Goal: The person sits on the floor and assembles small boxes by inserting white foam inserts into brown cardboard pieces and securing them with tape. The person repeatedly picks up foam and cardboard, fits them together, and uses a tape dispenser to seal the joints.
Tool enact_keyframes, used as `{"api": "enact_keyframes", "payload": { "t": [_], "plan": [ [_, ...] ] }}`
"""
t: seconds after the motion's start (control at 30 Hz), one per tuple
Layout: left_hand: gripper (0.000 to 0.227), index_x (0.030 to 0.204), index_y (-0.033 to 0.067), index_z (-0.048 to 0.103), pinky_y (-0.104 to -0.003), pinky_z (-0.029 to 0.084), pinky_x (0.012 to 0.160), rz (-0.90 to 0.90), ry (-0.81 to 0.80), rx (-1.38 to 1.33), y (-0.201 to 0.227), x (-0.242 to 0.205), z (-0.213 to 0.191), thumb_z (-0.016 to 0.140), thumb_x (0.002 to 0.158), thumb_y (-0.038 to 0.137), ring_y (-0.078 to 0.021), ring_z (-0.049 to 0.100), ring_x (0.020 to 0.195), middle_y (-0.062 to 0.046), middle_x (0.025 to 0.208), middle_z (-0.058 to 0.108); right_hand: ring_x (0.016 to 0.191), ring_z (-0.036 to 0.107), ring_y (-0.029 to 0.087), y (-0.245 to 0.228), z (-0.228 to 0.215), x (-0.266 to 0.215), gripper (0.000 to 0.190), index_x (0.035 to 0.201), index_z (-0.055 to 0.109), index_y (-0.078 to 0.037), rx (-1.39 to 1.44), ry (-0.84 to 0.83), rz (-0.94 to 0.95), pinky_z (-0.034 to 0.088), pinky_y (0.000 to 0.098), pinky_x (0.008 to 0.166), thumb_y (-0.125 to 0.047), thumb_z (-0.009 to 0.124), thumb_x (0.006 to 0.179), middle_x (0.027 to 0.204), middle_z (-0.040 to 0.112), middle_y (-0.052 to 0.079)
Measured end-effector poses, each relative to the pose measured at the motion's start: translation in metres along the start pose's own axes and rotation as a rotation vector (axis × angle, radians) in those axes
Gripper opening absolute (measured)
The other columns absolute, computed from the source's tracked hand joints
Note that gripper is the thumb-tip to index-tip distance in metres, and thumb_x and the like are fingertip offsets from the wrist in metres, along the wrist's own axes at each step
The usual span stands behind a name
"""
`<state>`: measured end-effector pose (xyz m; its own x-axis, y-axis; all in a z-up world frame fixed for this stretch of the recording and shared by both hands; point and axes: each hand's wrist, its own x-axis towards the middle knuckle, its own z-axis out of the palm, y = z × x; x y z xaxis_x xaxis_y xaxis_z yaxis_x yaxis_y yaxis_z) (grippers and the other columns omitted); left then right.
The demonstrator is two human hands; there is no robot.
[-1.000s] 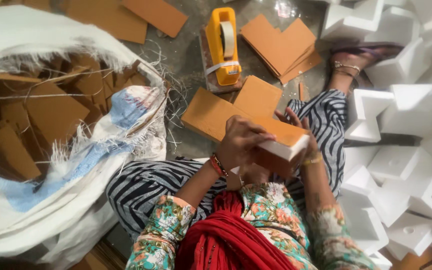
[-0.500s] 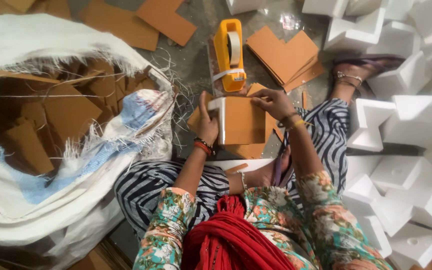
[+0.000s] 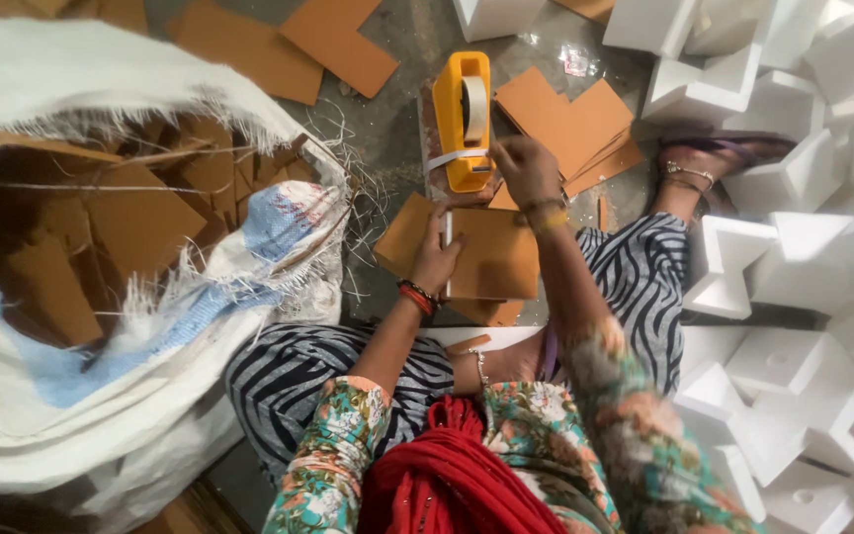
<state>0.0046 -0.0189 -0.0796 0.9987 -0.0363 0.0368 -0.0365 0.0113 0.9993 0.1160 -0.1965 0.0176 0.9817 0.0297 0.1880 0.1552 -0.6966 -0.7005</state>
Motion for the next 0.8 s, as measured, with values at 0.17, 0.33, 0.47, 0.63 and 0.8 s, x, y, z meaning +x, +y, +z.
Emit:
{"api": "enact_keyframes", "payload": {
  "t": [0.17,0.33,0.47,0.63,0.8],
  "plan": [
    [0.042,0.142,0.0103,0.044,-0.037,0.042,0.110,-0.051,0.064,-0.179,-0.007,-0.010,0.028,0.059,0.103,0.016,-0.0249,0.054,0.130,-0.011,0.139,0.054,0.077,0.078,0.019,-0.037,-0.020,-0.097,0.023,0.103,0.079,-0.009,0.020,-0.089,0.169,0.058,0.0319,0.068,-0.029,0.069,0.096,0.085,0.079,0.009],
    [0.048,0.139,0.0105,0.045,-0.037,0.043,0.108,-0.112,0.084,-0.212,0.012,-0.011,0.033,0.069,0.099,0.023,-0.0240,0.053,0.129,-0.011,0.138,0.054,0.080,0.076,0.031,-0.054,-0.025,-0.120,0.069,0.145,0.054,-0.007,-0.149,-0.071,0.258,0.058,0.0381,0.068,-0.035,0.079,0.087,0.086,0.076,0.015],
    [0.052,0.137,0.0126,0.044,-0.039,0.047,0.105,-0.079,0.045,-0.102,0.031,-0.005,0.026,0.076,0.097,0.018,-0.0258,0.057,0.124,-0.012,0.134,0.056,0.077,0.072,0.035,-0.060,-0.039,-0.081,0.051,0.135,0.063,-0.021,-0.448,-0.317,0.364,0.055,0.0446,0.067,-0.043,0.077,0.090,0.081,0.075,0.016],
    [0.072,0.139,0.0195,0.037,-0.038,0.055,0.089,-0.242,-0.023,-0.095,0.036,-0.007,0.025,0.076,0.081,0.005,-0.0246,0.066,0.110,-0.010,0.128,0.059,0.077,0.071,0.034,-0.040,-0.027,-0.019,0.029,0.096,0.083,-0.020,-0.353,-0.289,0.143,0.054,0.0450,0.068,-0.048,0.075,0.090,0.079,0.075,0.010],
    [0.075,0.144,0.0187,0.037,-0.039,0.053,0.097,-0.181,-0.073,-0.203,0.034,0.002,0.026,0.079,0.084,0.006,-0.0273,0.062,0.119,-0.014,0.135,0.058,0.072,0.071,0.029,0.001,0.000,0.011,0.028,0.089,0.083,-0.015,-0.327,-0.438,0.227,0.054,0.0401,0.065,-0.042,0.077,0.082,0.081,0.074,0.012]
  ]
}}
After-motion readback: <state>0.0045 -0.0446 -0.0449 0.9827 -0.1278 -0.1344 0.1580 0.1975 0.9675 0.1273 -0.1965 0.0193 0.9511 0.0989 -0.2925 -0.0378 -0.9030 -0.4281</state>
